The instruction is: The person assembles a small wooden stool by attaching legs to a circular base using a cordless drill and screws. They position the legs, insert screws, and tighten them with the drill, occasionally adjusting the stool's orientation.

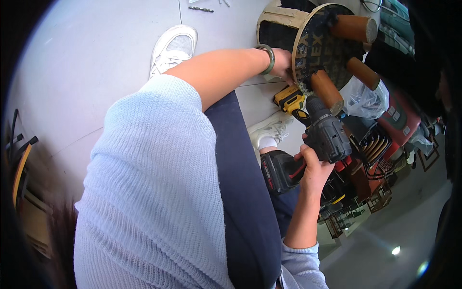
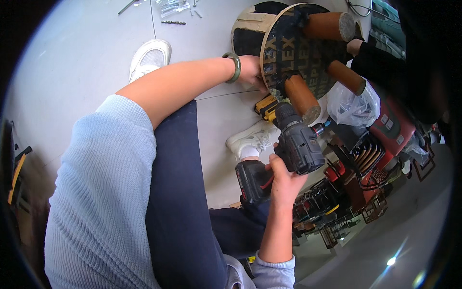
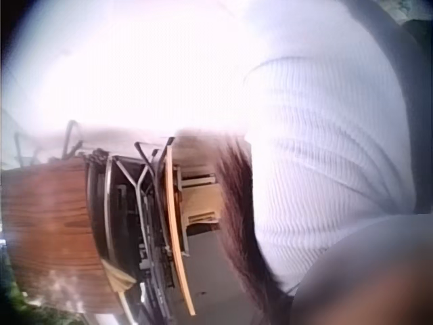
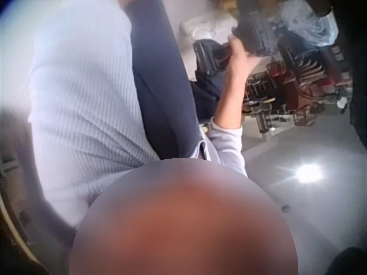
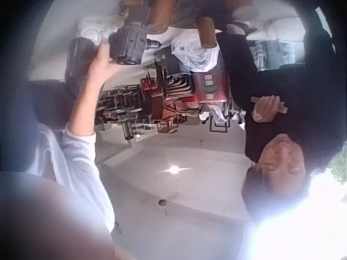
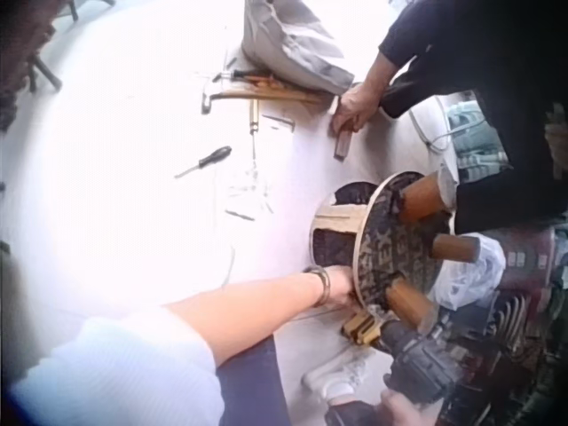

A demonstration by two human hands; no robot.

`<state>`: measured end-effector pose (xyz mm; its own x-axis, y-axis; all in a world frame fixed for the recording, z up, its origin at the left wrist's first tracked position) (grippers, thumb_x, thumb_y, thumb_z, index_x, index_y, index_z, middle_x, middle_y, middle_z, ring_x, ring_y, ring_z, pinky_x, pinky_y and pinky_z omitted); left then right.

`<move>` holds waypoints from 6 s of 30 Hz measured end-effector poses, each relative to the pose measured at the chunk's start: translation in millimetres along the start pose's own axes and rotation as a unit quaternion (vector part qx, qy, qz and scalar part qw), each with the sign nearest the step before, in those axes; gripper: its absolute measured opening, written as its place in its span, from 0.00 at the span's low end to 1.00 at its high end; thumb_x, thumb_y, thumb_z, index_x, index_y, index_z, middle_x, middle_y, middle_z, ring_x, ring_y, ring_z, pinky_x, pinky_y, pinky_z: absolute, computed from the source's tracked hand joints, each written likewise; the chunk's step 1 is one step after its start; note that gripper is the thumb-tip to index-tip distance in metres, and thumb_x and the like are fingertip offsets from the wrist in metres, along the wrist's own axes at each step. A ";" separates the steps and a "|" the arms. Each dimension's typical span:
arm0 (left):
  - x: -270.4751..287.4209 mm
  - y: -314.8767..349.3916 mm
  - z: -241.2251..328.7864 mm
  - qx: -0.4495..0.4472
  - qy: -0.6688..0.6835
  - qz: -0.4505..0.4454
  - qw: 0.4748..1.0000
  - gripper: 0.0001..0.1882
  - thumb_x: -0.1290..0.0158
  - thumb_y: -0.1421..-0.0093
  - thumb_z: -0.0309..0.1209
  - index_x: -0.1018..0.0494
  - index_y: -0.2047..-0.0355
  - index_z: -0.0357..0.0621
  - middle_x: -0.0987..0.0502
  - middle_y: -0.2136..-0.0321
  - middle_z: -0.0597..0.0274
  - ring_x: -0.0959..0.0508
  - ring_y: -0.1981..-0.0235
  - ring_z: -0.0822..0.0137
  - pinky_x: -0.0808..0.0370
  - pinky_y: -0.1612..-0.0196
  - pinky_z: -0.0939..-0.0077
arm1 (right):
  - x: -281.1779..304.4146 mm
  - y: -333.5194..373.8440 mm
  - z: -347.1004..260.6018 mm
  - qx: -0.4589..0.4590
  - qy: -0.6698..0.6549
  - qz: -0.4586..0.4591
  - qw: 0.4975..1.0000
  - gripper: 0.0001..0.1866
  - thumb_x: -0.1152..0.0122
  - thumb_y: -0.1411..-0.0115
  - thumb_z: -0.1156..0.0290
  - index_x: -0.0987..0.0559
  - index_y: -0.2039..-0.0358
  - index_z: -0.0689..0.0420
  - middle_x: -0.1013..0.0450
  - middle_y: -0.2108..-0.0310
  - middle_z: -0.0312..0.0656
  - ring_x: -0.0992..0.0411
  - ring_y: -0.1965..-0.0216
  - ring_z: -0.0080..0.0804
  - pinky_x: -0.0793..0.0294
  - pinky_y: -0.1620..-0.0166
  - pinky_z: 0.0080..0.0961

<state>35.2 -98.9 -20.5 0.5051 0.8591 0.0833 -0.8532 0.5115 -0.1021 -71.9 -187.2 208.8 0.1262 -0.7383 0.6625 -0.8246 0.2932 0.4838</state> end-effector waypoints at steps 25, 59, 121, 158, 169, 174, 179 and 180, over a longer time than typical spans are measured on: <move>18.4 18.0 9.0 -0.010 -0.033 -0.001 0.999 0.19 0.38 0.49 0.36 0.23 0.55 0.54 0.22 0.57 0.56 0.25 0.56 0.52 0.28 0.52 0.64 | -2.6 -5.9 -15.3 -0.029 0.019 -0.048 0.998 0.21 0.39 0.53 0.82 0.26 0.55 0.64 0.24 0.63 0.44 0.27 0.76 0.24 0.26 0.73 0.20; 44.3 63.4 6.2 0.043 -0.007 0.060 0.997 0.21 0.37 0.53 0.41 0.23 0.58 0.47 0.21 0.61 0.57 0.23 0.56 0.54 0.26 0.54 0.64 | -32.8 -50.4 -55.4 -0.028 0.039 -0.156 0.987 0.19 0.40 0.55 0.73 0.26 0.63 0.71 0.22 0.69 0.54 0.26 0.74 0.31 0.24 0.66 0.24; 48.9 64.7 -14.2 0.018 -0.007 0.131 0.991 0.24 0.39 0.51 0.35 0.28 0.53 0.46 0.23 0.62 0.53 0.25 0.58 0.49 0.26 0.56 0.59 | -43.6 1.3 -75.9 0.052 0.126 -0.080 0.987 0.20 0.41 0.54 0.84 0.25 0.56 0.63 0.26 0.65 0.40 0.29 0.74 0.23 0.28 0.72 0.18; 54.0 65.8 -9.5 0.030 0.012 0.140 0.990 0.21 0.37 0.52 0.30 0.26 0.56 0.41 0.21 0.64 0.50 0.22 0.61 0.50 0.25 0.57 0.65 | -28.6 -34.5 -84.8 0.033 0.225 -0.157 0.961 0.16 0.44 0.56 0.83 0.23 0.62 0.62 0.26 0.71 0.35 0.31 0.76 0.19 0.31 0.72 0.18; 52.9 69.6 -8.0 0.024 -0.036 0.174 0.984 0.16 0.39 0.51 0.30 0.25 0.60 0.43 0.21 0.68 0.53 0.21 0.64 0.51 0.24 0.61 0.64 | -30.2 -33.2 -83.4 0.053 0.236 -0.155 0.958 0.14 0.44 0.56 0.83 0.23 0.65 0.62 0.27 0.74 0.33 0.32 0.76 0.18 0.32 0.72 0.17; 53.3 71.2 -7.3 0.010 -0.044 0.195 0.980 0.17 0.41 0.51 0.29 0.24 0.59 0.45 0.21 0.67 0.52 0.22 0.64 0.50 0.24 0.61 0.63 | -28.3 -33.0 -77.9 0.037 0.250 -0.142 0.957 0.15 0.44 0.56 0.83 0.22 0.64 0.62 0.27 0.74 0.33 0.32 0.77 0.18 0.32 0.72 0.18; 53.6 70.5 -8.9 0.027 -0.052 0.182 0.982 0.16 0.44 0.49 0.28 0.24 0.58 0.44 0.21 0.66 0.51 0.22 0.63 0.50 0.25 0.60 0.62 | -31.4 -31.1 -77.9 0.061 0.253 -0.133 0.956 0.14 0.44 0.56 0.82 0.22 0.65 0.61 0.27 0.74 0.32 0.31 0.78 0.19 0.32 0.74 0.19; 54.4 69.8 -8.8 0.023 -0.049 0.179 0.982 0.16 0.43 0.50 0.29 0.24 0.58 0.44 0.21 0.67 0.51 0.22 0.63 0.50 0.25 0.60 0.62 | -32.5 -31.4 -80.3 0.070 0.239 -0.141 0.958 0.14 0.44 0.56 0.82 0.22 0.65 0.61 0.27 0.74 0.32 0.31 0.78 0.18 0.32 0.74 0.19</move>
<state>4.3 -16.3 -31.8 0.1589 0.9765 0.1458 -0.9798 0.1741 -0.0983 -5.9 -123.6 218.0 0.5662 -0.4029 0.7191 -0.7820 0.0132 0.6232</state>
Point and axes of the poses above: each hand's wrist, its own y-axis away from the middle knuckle, its own x-axis out of the back of the hand, z = x × y, the point moved 7 cm from there along -y, towards the middle knuckle
